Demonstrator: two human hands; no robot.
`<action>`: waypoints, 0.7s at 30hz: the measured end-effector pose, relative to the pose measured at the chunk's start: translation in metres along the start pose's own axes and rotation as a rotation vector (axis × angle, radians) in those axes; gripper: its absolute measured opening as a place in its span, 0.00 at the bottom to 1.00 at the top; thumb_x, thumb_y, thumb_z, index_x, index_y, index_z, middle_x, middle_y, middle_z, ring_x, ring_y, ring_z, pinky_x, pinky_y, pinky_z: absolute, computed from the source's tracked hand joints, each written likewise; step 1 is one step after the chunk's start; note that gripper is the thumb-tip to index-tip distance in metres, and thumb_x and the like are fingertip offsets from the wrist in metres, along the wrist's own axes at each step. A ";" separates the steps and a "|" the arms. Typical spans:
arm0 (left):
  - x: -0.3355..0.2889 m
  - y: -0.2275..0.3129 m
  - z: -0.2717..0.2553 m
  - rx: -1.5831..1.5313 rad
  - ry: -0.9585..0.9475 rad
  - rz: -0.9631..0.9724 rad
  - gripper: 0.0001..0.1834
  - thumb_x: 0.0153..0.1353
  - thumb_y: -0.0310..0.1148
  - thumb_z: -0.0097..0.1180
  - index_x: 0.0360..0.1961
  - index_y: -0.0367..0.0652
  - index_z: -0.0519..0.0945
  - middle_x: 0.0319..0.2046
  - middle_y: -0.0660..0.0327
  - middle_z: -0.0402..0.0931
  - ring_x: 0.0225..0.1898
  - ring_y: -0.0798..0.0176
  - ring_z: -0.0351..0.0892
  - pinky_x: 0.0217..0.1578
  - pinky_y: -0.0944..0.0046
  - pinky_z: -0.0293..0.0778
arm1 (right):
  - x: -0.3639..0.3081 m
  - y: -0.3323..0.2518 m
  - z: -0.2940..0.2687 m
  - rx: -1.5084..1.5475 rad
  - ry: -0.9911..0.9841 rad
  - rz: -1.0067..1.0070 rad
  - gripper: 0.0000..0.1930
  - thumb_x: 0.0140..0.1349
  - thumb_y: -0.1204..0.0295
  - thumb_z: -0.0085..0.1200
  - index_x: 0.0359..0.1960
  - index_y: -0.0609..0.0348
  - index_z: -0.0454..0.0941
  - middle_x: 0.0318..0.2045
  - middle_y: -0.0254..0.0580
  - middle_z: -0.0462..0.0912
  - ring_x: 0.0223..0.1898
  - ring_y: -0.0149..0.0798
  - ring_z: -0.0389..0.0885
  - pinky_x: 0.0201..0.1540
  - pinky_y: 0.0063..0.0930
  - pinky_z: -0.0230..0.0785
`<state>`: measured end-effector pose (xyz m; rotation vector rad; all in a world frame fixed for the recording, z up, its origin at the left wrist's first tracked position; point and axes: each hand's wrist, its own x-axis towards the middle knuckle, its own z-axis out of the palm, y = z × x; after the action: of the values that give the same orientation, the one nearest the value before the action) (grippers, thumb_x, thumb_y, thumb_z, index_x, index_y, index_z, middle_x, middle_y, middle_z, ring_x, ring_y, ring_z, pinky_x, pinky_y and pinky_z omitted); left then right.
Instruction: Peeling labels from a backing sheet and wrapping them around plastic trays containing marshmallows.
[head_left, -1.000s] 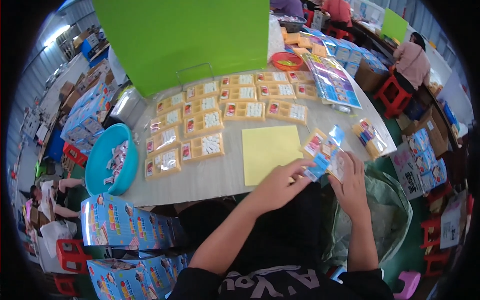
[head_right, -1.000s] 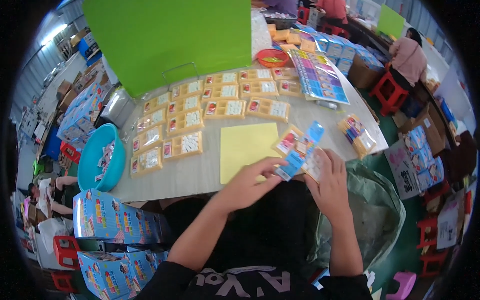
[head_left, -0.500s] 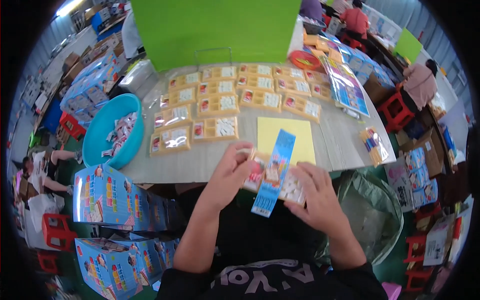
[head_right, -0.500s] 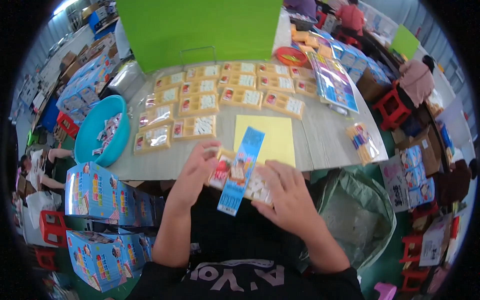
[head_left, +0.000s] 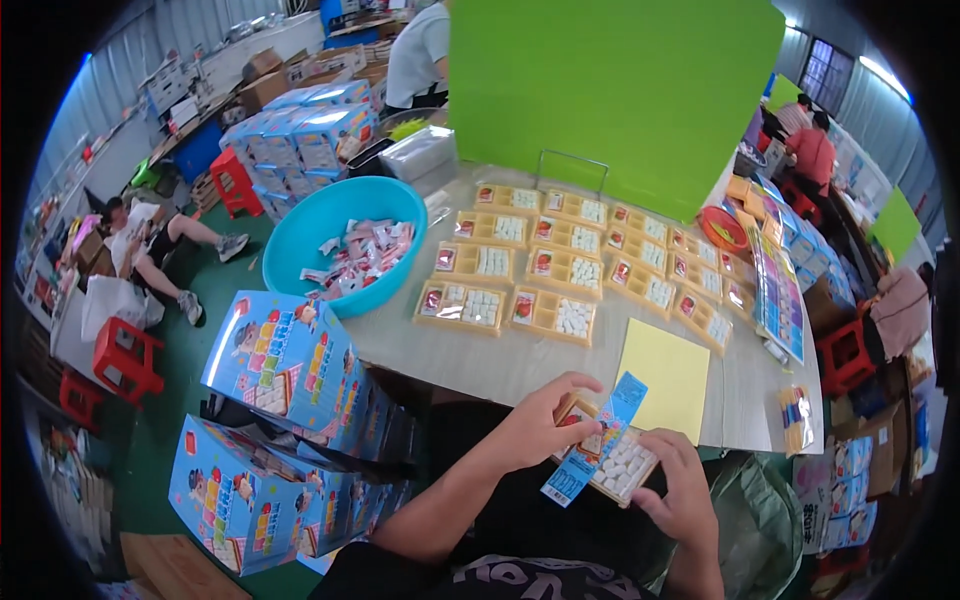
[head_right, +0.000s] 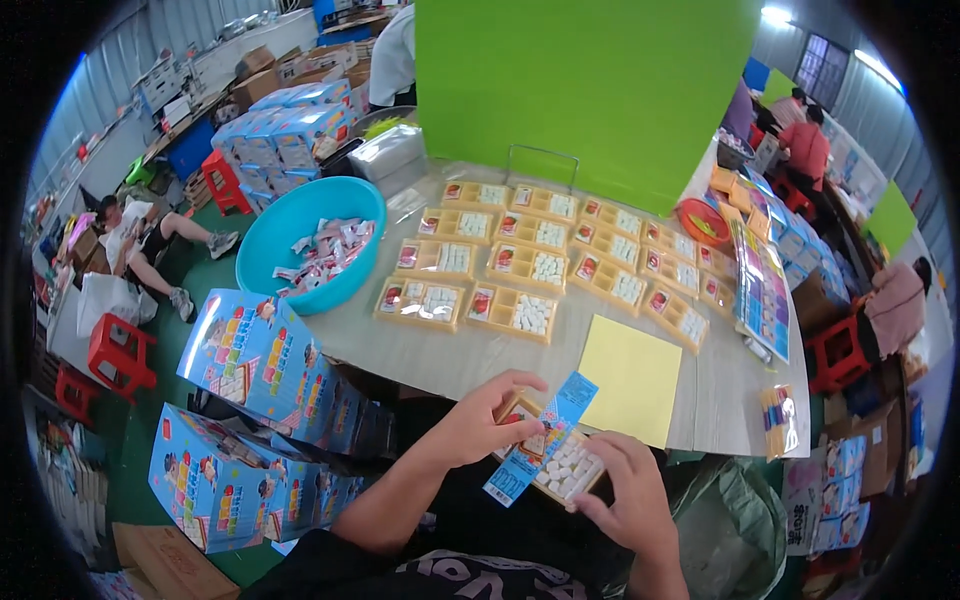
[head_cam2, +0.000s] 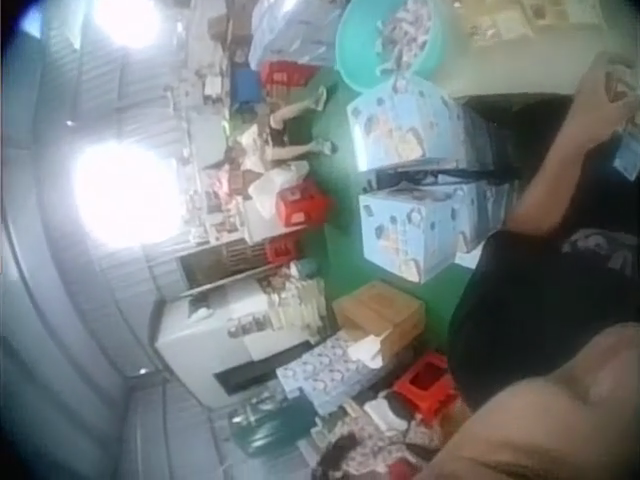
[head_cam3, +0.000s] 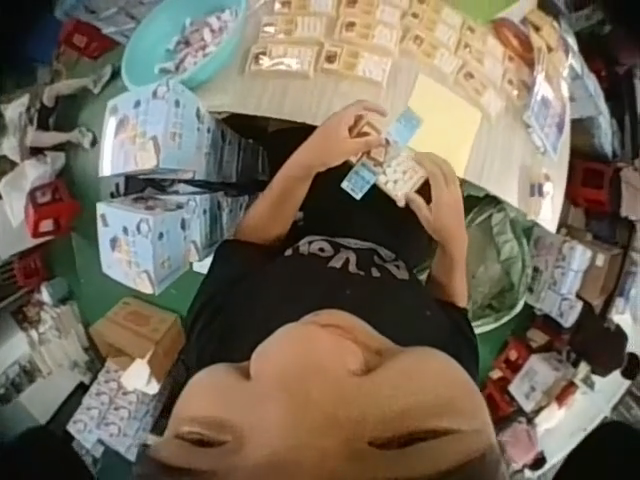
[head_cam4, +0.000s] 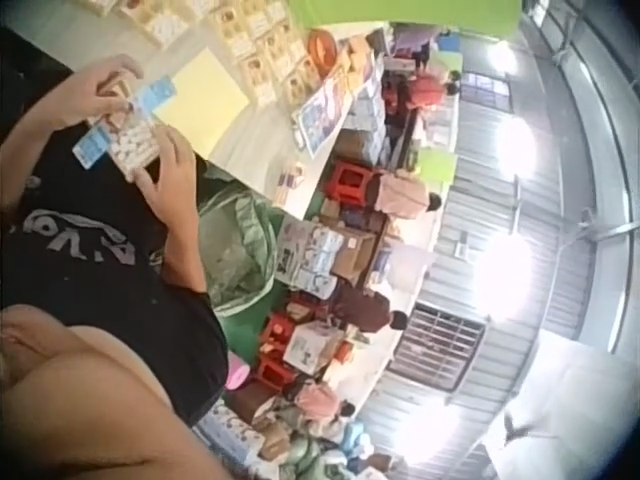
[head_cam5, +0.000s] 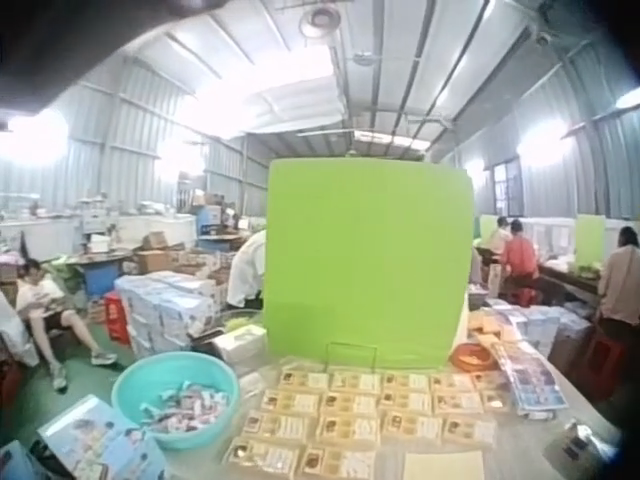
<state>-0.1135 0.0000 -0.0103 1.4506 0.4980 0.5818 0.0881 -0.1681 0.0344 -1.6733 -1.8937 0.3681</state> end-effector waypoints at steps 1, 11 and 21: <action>0.000 -0.001 -0.002 -0.007 0.009 0.002 0.24 0.62 0.28 0.65 0.57 0.41 0.72 0.37 0.63 0.78 0.38 0.73 0.77 0.38 0.69 0.75 | 0.004 0.000 -0.001 -0.003 -0.010 -0.006 0.31 0.56 0.57 0.64 0.56 0.63 0.73 0.53 0.53 0.75 0.56 0.54 0.73 0.61 0.43 0.64; -0.011 0.013 -0.010 0.058 -0.112 0.068 0.13 0.63 0.31 0.65 0.47 0.41 0.78 0.32 0.63 0.80 0.33 0.76 0.76 0.34 0.71 0.72 | 0.067 0.004 -0.006 0.364 0.050 0.197 0.17 0.61 0.79 0.58 0.52 0.64 0.74 0.35 0.37 0.77 0.39 0.33 0.76 0.47 0.27 0.69; -0.043 0.018 -0.013 0.088 -0.067 0.237 0.15 0.65 0.39 0.64 0.47 0.42 0.78 0.41 0.56 0.82 0.34 0.63 0.80 0.37 0.66 0.75 | 0.078 0.003 0.018 0.771 -0.128 0.321 0.15 0.59 0.85 0.57 0.47 0.61 0.74 0.32 0.31 0.75 0.35 0.24 0.73 0.38 0.18 0.66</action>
<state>-0.1559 -0.0175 0.0052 1.6206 0.3040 0.7033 0.0764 -0.0890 0.0370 -1.4092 -1.2861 1.1841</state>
